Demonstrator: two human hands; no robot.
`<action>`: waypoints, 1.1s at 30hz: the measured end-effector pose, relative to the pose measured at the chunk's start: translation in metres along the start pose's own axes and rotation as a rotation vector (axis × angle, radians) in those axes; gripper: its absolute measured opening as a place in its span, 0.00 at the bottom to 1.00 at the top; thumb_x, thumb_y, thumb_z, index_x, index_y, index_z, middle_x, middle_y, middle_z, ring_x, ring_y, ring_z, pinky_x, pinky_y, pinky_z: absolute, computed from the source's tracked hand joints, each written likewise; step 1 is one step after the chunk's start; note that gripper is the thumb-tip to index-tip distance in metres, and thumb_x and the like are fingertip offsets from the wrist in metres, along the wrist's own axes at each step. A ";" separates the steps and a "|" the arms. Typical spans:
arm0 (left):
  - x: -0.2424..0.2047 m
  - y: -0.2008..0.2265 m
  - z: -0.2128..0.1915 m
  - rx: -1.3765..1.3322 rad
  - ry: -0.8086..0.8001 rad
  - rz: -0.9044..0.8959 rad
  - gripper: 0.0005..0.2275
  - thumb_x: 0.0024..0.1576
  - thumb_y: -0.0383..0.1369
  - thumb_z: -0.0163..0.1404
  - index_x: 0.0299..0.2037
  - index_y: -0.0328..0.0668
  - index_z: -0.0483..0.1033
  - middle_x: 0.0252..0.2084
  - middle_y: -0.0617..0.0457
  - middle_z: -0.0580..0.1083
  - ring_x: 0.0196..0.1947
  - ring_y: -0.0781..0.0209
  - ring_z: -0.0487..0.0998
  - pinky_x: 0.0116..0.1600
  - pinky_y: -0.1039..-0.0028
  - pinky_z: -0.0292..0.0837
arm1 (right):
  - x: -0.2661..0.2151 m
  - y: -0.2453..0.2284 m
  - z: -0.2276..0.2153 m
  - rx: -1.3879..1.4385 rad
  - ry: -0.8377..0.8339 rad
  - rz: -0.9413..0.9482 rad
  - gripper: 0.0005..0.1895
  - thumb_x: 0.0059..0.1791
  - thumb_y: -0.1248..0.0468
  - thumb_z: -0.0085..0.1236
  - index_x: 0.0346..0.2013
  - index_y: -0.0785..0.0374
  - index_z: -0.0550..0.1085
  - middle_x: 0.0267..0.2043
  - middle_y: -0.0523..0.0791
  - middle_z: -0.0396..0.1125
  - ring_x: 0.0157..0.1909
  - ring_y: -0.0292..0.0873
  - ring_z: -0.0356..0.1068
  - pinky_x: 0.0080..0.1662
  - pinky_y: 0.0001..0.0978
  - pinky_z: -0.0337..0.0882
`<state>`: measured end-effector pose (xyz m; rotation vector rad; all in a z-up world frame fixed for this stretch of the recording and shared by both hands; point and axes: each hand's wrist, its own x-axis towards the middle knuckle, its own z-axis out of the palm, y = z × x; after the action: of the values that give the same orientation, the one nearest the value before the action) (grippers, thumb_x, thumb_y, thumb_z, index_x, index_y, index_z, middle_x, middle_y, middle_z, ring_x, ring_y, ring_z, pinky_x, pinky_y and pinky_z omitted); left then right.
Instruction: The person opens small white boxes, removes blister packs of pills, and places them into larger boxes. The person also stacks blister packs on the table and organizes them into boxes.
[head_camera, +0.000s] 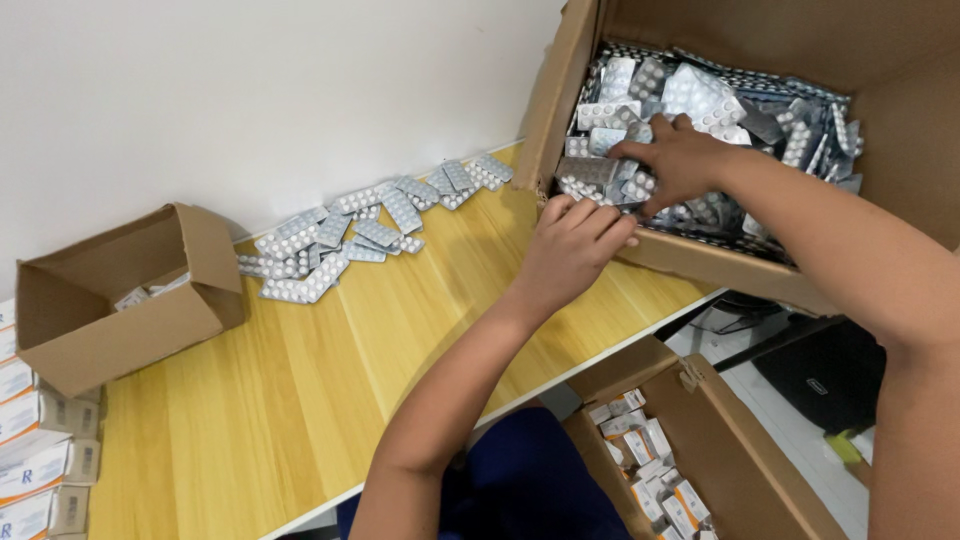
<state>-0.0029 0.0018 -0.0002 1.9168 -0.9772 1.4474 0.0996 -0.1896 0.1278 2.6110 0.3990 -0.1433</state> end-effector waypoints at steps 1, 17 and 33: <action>0.002 -0.001 -0.001 0.007 -0.003 0.011 0.07 0.65 0.38 0.51 0.47 0.46 0.75 0.42 0.58 0.73 0.47 0.61 0.74 0.57 0.65 0.62 | -0.001 0.002 -0.001 0.017 0.038 -0.009 0.55 0.31 0.46 0.77 0.70 0.27 0.58 0.70 0.58 0.51 0.71 0.68 0.52 0.62 0.57 0.68; 0.017 -0.003 -0.003 0.028 0.023 0.009 0.08 0.62 0.38 0.52 0.45 0.46 0.76 0.40 0.58 0.74 0.44 0.60 0.73 0.56 0.64 0.66 | 0.015 0.024 0.011 0.088 0.150 -0.247 0.31 0.37 0.59 0.73 0.55 0.48 0.76 0.45 0.50 0.76 0.50 0.52 0.75 0.54 0.45 0.73; 0.096 -0.051 0.064 -0.024 -0.015 -0.134 0.10 0.63 0.43 0.48 0.41 0.48 0.75 0.38 0.56 0.74 0.45 0.57 0.75 0.59 0.60 0.64 | 0.000 0.131 -0.038 0.458 0.835 -0.130 0.14 0.47 0.67 0.71 0.46 0.62 0.78 0.37 0.48 0.73 0.42 0.44 0.73 0.46 0.37 0.72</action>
<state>0.0896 -0.0396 0.0747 1.9394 -0.8510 1.3416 0.1412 -0.2805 0.2205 2.9780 0.9002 0.9455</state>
